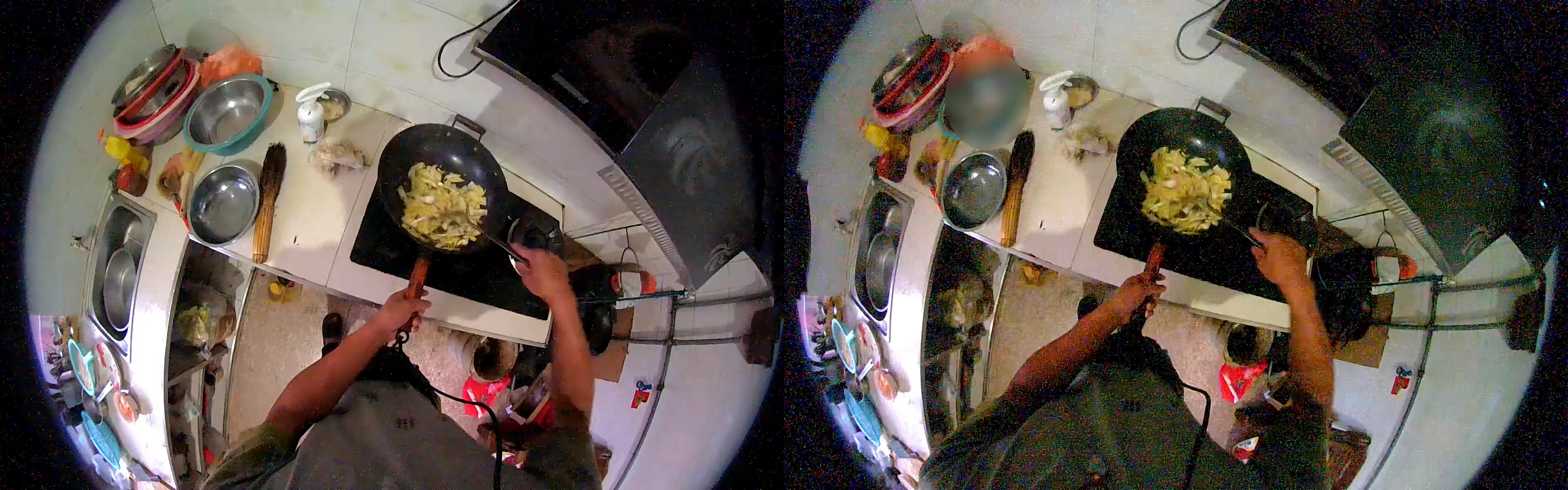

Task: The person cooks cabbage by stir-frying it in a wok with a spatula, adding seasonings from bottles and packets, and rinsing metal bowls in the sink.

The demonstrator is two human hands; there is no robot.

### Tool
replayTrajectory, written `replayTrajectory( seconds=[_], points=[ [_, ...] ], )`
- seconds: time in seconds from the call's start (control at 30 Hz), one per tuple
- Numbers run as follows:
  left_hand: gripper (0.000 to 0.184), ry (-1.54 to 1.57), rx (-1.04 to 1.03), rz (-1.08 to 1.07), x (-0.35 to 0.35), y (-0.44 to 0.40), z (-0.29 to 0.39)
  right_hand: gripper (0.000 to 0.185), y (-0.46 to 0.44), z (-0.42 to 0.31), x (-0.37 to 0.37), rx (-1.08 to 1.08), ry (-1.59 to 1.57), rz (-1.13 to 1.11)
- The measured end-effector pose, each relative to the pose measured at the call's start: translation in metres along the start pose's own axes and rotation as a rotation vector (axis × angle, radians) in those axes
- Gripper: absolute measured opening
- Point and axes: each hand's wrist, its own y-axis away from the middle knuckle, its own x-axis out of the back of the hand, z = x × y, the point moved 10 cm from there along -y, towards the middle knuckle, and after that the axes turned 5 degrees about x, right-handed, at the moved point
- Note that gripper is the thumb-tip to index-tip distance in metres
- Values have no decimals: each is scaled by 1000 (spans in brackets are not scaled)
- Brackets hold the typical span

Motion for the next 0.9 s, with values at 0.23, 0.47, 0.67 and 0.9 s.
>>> replayTrajectory(
  seconds=[0.23, 0.47, 0.67, 0.9],
  points=[
    [42, 17, -13, 13, 1, 4, 0, 39, 11, 25, 69, 22, -59, 31],
    [39, -6, -17, -12, 1, -1, 0, 35, -10, 1, 19, 33, -125, -75],
    [43, -2, 3, 3, 1, 5, 1, 38, 14, -8, 68, 38, -366, -179],
    [40, -10, -6, 12, 0, 2, 3, 34, -25, -24, -21, -33, -328, -25]
  ],
)
